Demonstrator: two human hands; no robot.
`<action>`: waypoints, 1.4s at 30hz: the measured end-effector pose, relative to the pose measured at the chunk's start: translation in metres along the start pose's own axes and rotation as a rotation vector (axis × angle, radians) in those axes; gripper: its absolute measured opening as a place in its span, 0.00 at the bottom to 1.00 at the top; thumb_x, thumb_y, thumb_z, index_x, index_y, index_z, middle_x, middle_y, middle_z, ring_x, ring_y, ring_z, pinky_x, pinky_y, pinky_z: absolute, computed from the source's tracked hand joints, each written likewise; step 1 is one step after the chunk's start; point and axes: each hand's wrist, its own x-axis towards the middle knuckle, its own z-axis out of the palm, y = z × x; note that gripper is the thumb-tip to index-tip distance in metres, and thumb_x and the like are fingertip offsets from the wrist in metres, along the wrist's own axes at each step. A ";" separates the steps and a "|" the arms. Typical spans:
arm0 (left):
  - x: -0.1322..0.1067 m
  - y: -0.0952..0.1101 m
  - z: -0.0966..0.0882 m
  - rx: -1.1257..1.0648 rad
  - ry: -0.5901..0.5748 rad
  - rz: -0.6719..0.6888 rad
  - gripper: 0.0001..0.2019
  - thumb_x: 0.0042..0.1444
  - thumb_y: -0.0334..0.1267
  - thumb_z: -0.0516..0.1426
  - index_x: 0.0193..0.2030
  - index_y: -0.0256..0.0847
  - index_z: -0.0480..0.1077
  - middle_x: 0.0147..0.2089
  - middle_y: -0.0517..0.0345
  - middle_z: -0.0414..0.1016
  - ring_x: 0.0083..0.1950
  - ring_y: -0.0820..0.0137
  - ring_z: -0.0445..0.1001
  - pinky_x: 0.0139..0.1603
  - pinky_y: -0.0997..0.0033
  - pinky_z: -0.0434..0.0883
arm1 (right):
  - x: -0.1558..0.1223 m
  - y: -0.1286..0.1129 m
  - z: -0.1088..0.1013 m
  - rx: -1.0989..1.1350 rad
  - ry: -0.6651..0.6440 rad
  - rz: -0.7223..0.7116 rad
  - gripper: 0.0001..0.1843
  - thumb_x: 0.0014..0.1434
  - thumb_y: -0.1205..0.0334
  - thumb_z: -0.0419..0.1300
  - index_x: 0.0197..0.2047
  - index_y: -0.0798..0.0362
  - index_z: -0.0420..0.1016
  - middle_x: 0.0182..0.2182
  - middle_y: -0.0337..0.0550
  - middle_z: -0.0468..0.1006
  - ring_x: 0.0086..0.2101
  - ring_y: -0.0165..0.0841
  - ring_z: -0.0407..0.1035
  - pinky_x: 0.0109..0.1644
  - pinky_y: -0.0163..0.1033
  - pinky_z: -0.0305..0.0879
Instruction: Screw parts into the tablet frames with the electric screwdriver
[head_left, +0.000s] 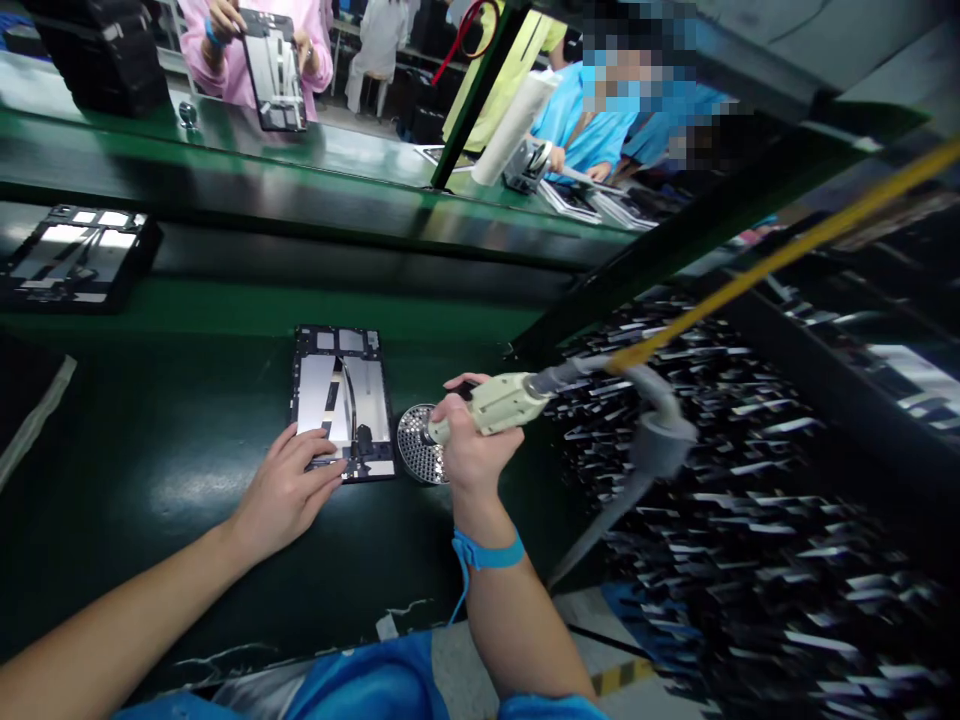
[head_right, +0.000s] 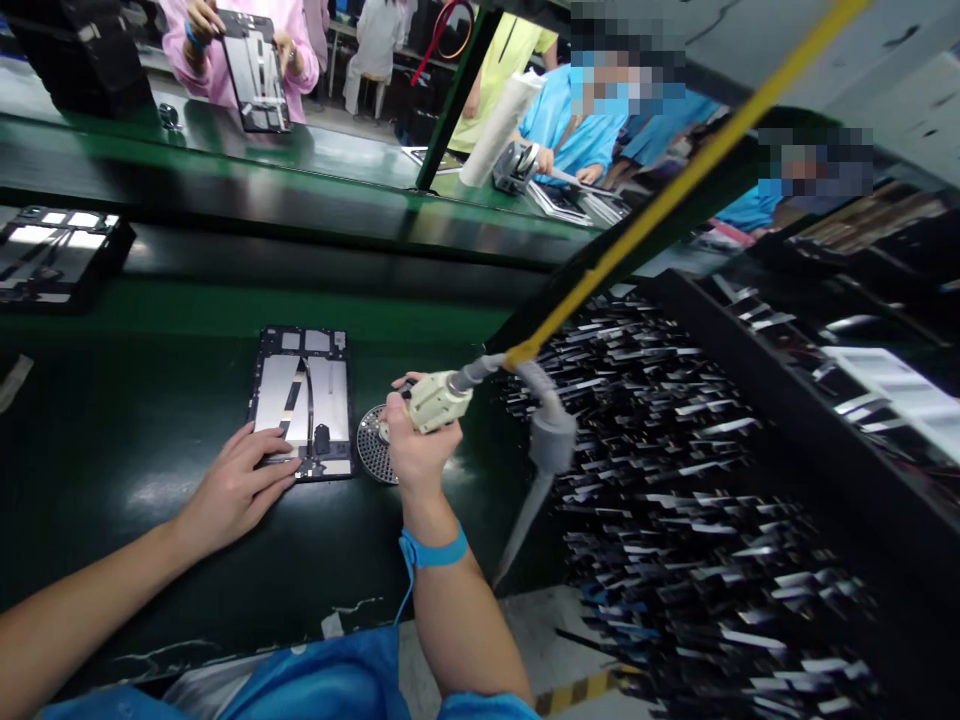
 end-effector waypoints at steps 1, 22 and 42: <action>0.001 0.000 0.001 -0.004 0.002 -0.004 0.10 0.69 0.32 0.57 0.51 0.43 0.79 0.53 0.49 0.78 0.62 0.57 0.73 0.68 0.39 0.66 | -0.002 -0.004 0.001 0.033 -0.002 -0.009 0.09 0.57 0.63 0.66 0.41 0.53 0.75 0.33 0.38 0.78 0.20 0.26 0.70 0.26 0.35 0.69; 0.004 0.001 0.001 -0.049 0.027 -0.015 0.11 0.68 0.33 0.57 0.53 0.42 0.80 0.52 0.49 0.78 0.62 0.56 0.73 0.68 0.43 0.66 | -0.061 -0.019 0.035 0.251 -0.444 0.093 0.11 0.62 0.63 0.65 0.48 0.48 0.72 0.39 0.38 0.75 0.24 0.26 0.72 0.28 0.37 0.73; 0.001 0.001 0.002 -0.034 -0.017 -0.033 0.11 0.69 0.33 0.57 0.53 0.44 0.79 0.54 0.49 0.77 0.63 0.57 0.72 0.68 0.40 0.65 | -0.032 -0.018 0.016 0.220 -0.248 -0.025 0.10 0.60 0.61 0.64 0.46 0.49 0.73 0.38 0.39 0.77 0.21 0.26 0.72 0.25 0.36 0.71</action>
